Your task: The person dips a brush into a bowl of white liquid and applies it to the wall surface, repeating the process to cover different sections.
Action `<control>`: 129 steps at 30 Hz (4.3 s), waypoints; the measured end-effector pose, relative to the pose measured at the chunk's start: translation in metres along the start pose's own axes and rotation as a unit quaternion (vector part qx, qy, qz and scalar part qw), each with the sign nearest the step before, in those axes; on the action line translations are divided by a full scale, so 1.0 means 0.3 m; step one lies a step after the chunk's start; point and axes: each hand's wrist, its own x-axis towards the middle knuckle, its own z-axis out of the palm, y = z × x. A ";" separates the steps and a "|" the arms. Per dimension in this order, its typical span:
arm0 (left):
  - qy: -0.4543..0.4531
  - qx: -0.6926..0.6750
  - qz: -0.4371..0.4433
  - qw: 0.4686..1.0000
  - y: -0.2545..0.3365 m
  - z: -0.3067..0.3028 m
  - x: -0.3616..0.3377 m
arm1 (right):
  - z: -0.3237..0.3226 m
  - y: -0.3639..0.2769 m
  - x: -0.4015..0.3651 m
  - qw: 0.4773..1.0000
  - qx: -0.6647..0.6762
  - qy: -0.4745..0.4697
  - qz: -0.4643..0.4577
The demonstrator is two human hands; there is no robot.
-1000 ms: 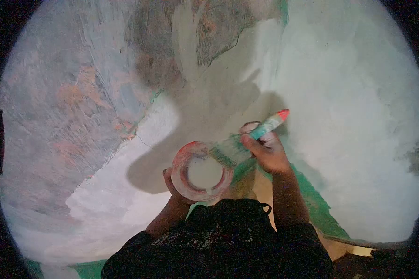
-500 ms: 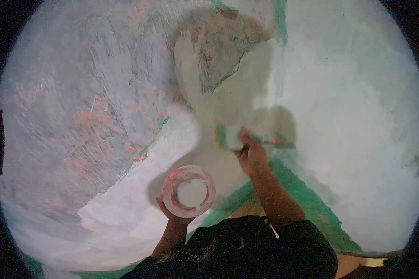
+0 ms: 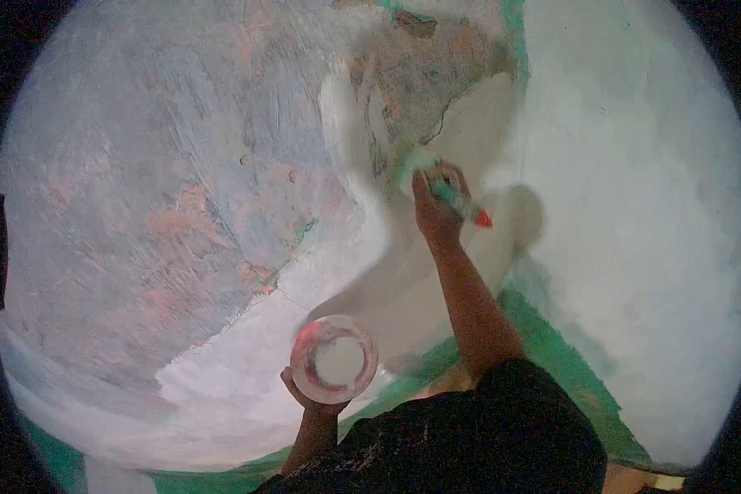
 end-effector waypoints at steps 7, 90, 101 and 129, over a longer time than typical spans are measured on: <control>-0.003 -0.021 -0.041 0.999 -0.015 -0.019 -0.006 | -0.027 -0.085 -0.048 0.973 0.142 0.003 0.181; -0.089 -0.078 0.016 0.993 -0.030 0.080 0.025 | -0.092 -0.493 -0.047 0.662 0.169 -0.729 -0.040; -0.001 -0.031 -0.005 1.000 -0.049 -0.031 0.027 | -0.051 -0.276 0.237 0.792 0.369 -0.127 0.470; -0.044 -0.002 -0.040 0.998 -0.045 0.056 0.000 | -0.096 -0.162 0.303 0.859 0.370 -0.018 0.353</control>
